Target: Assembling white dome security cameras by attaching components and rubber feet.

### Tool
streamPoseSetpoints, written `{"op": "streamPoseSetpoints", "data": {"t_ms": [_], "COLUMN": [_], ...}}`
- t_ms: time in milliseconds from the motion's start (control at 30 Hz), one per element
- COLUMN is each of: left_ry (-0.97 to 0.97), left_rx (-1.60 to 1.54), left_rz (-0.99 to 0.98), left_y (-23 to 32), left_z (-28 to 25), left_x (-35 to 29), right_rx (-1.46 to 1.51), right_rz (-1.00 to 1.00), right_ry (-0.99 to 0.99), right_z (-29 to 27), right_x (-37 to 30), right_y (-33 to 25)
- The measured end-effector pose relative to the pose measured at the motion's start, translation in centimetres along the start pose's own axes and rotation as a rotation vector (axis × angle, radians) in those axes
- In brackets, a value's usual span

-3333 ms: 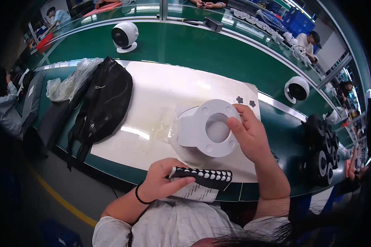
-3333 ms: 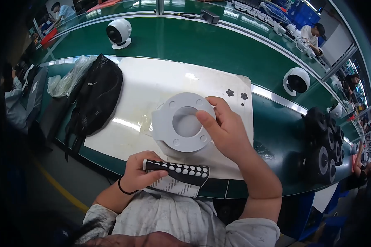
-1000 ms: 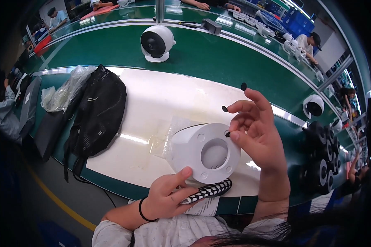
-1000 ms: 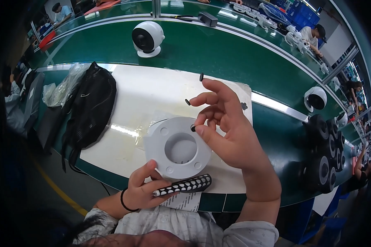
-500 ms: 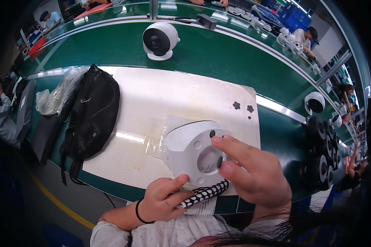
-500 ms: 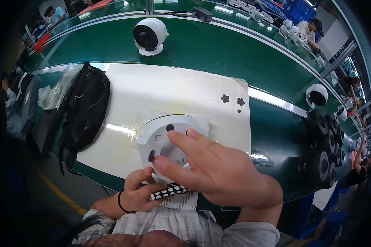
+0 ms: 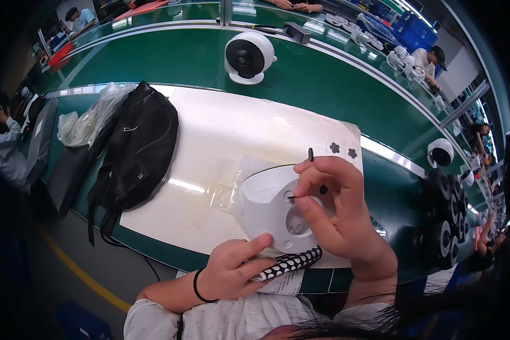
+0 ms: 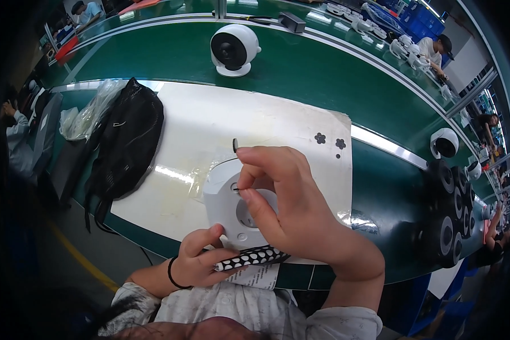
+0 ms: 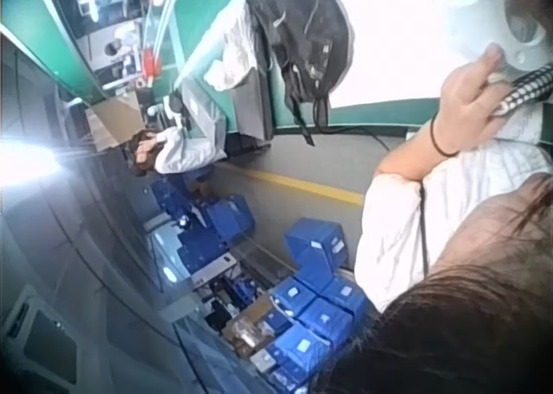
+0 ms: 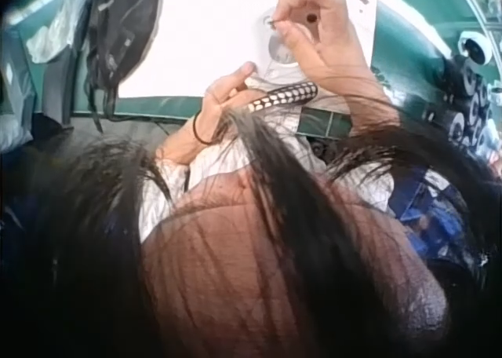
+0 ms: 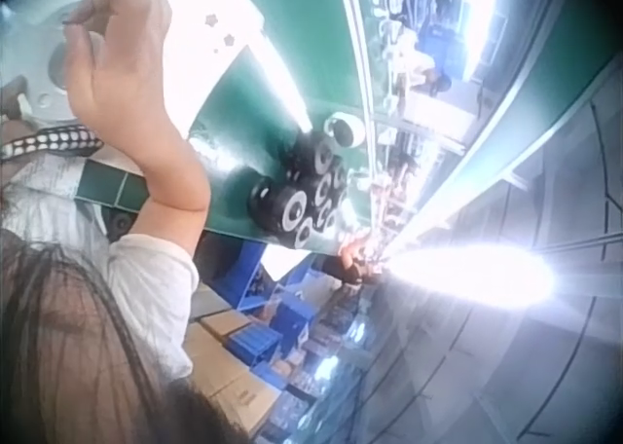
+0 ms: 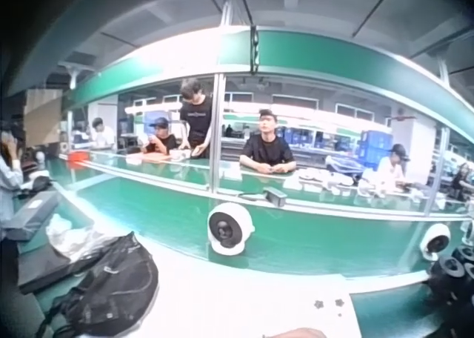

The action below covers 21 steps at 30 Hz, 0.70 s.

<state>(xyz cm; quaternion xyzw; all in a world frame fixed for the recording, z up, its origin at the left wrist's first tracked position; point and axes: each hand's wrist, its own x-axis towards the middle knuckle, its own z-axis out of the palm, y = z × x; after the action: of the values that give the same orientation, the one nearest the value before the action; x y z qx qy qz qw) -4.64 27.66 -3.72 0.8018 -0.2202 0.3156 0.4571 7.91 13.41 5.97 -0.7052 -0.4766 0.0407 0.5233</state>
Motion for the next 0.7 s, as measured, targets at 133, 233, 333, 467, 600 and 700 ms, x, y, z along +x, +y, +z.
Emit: {"op": "streamPoseSetpoints", "data": {"t_ms": [133,233,333,467,600,700], "left_ry": [0.003,-0.007,-0.008,-0.034,-0.046,-0.045], "left_rx": [-0.002,-0.011,-0.007,-0.025,-0.012,-0.035], "left_rz": [-0.003,-0.041,-0.033,-0.047,-0.074,-0.059], "left_y": [-0.1,0.1,0.0,0.1,-0.2,-0.1], "left_z": [-0.2,-0.3,-0.5,-0.6,-0.9,-0.5], "left_x": [-0.1,0.0,0.3,0.5,-0.1,0.2], "right_rx": [-0.053,-0.178,-0.546,-0.789,-0.79,-0.639], "right_rz": [0.151,0.078,-0.114,-0.125,-0.088,-0.066], "right_ry": [-0.048,-0.051,-0.163,-0.21,-0.151,0.042], "right_z": [-0.1,-0.1,-0.8,-0.1,0.2,-0.1], "right_x": [0.3,0.2,0.4,-0.5,-0.8,-2.9], "right_y": [-0.9,-1.1,-2.4,-4.1,-3.4,-2.4]}}
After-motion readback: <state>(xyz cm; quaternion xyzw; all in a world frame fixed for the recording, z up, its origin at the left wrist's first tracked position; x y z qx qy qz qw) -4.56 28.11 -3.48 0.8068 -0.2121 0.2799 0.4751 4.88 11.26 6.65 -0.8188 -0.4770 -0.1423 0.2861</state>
